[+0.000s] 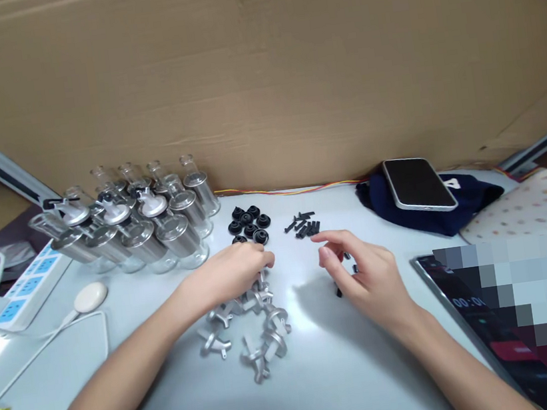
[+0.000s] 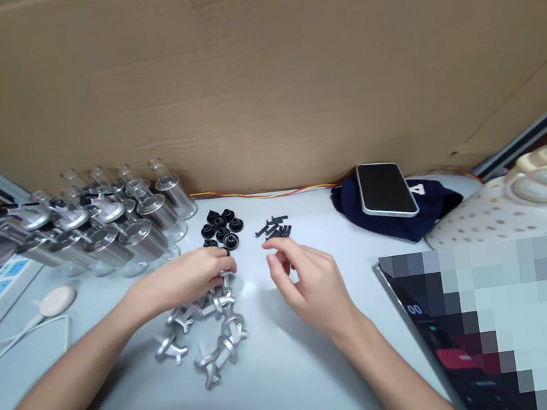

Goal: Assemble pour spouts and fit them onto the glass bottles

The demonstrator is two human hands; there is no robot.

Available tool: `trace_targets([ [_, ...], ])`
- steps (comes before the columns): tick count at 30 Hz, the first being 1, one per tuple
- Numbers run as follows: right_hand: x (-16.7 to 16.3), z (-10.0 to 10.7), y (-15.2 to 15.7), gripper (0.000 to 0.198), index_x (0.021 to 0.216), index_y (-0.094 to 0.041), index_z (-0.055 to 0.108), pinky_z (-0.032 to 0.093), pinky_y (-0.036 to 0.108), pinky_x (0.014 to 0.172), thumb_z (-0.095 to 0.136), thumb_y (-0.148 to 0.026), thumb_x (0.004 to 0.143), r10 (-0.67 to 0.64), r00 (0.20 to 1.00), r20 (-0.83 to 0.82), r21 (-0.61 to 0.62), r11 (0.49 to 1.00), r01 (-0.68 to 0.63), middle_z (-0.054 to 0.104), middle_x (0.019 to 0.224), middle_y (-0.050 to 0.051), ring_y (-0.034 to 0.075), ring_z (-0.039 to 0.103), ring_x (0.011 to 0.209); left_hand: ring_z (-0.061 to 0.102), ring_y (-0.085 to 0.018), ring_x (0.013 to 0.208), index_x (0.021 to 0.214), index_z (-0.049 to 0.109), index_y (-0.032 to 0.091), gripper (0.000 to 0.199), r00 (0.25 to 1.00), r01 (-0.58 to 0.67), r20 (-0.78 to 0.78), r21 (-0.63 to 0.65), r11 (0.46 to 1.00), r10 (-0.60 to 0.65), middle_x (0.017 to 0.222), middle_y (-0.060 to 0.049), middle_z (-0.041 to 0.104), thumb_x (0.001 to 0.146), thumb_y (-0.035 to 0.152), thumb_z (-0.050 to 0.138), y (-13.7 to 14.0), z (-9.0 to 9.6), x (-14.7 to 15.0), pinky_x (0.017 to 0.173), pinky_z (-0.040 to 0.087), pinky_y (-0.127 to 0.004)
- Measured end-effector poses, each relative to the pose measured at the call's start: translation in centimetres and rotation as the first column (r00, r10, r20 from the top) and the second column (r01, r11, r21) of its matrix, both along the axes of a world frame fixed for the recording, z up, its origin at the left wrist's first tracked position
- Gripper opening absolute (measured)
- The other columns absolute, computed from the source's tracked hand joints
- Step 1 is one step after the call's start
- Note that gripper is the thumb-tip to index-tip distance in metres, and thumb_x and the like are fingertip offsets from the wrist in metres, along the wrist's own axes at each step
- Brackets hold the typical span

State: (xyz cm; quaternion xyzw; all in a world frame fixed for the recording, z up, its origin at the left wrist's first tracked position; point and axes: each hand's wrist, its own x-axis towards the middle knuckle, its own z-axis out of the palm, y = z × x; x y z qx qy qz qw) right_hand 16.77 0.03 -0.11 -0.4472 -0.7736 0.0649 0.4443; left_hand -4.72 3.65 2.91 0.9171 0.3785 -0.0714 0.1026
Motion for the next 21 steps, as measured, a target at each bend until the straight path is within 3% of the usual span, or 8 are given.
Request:
trace_targets([
  [3,0.2,-0.2,0.3,0.018,0.091,-0.02,0.061,0.038,0.022,0.046,0.043,-0.023,0.09,-0.084,0.993,0.083,-0.164,0.982,0.097,0.059,0.057,-0.003,0.012,0.051,0.044,0.062,-0.022,0.078,0.095,0.065,0.015,0.022,1.0,-0.014,-0.009,0.058,0.998,0.015,0.089,-0.009,0.064,0.087,0.006,0.047,-0.3,-0.1,0.8,0.061,0.039,-0.029],
  [6,0.9,-0.5,0.9,0.02,0.086,-0.022,0.061,0.034,0.024,0.046,0.041,-0.023,0.086,-0.168,0.973,0.157,-0.34,0.916,0.213,0.058,0.053,-0.003,0.013,0.047,0.039,0.062,-0.024,0.088,0.11,0.063,0.013,0.024,0.996,0.006,0.092,0.095,0.995,-0.015,0.098,-0.012,0.066,0.092,0.012,0.047,-0.2,-0.5,1.5,0.075,0.043,-0.033],
  [10,1.7,-0.7,1.6,0.023,0.08,-0.022,0.062,0.029,0.025,0.045,0.04,-0.025,0.083,-0.227,0.956,0.185,-0.404,0.869,0.285,0.048,0.044,-0.004,0.014,0.039,0.036,0.062,-0.021,0.096,0.111,0.062,0.016,0.021,0.948,0.077,0.313,-0.022,0.997,-0.066,0.103,-0.007,0.07,0.091,0.021,0.056,0.7,-1.9,2.0,0.093,0.038,-0.036],
  [15,1.5,-0.8,1.5,0.023,0.079,-0.022,0.064,0.028,0.025,0.045,0.041,-0.026,0.082,-0.238,0.956,0.171,-0.418,0.861,0.289,0.044,0.041,-0.005,0.015,0.038,0.038,0.056,-0.013,0.067,0.1,0.062,0.017,0.018,0.903,-0.009,0.414,-0.246,0.969,0.114,0.077,0.001,0.063,0.083,0.021,0.065,1.3,-3.5,2.1,0.065,0.04,-0.024],
  [21,1.2,-0.6,1.3,0.023,0.081,-0.022,0.064,0.031,0.025,0.047,0.043,-0.029,0.083,-0.225,0.962,0.153,-0.464,0.843,0.271,0.052,0.047,-0.003,0.015,0.042,0.04,0.048,-0.013,0.065,0.088,0.057,0.018,0.01,0.916,-0.007,0.39,-0.228,0.974,0.098,0.074,0.002,0.054,0.084,0.026,0.062,1.0,-2.9,1.9,0.06,0.035,-0.023],
])
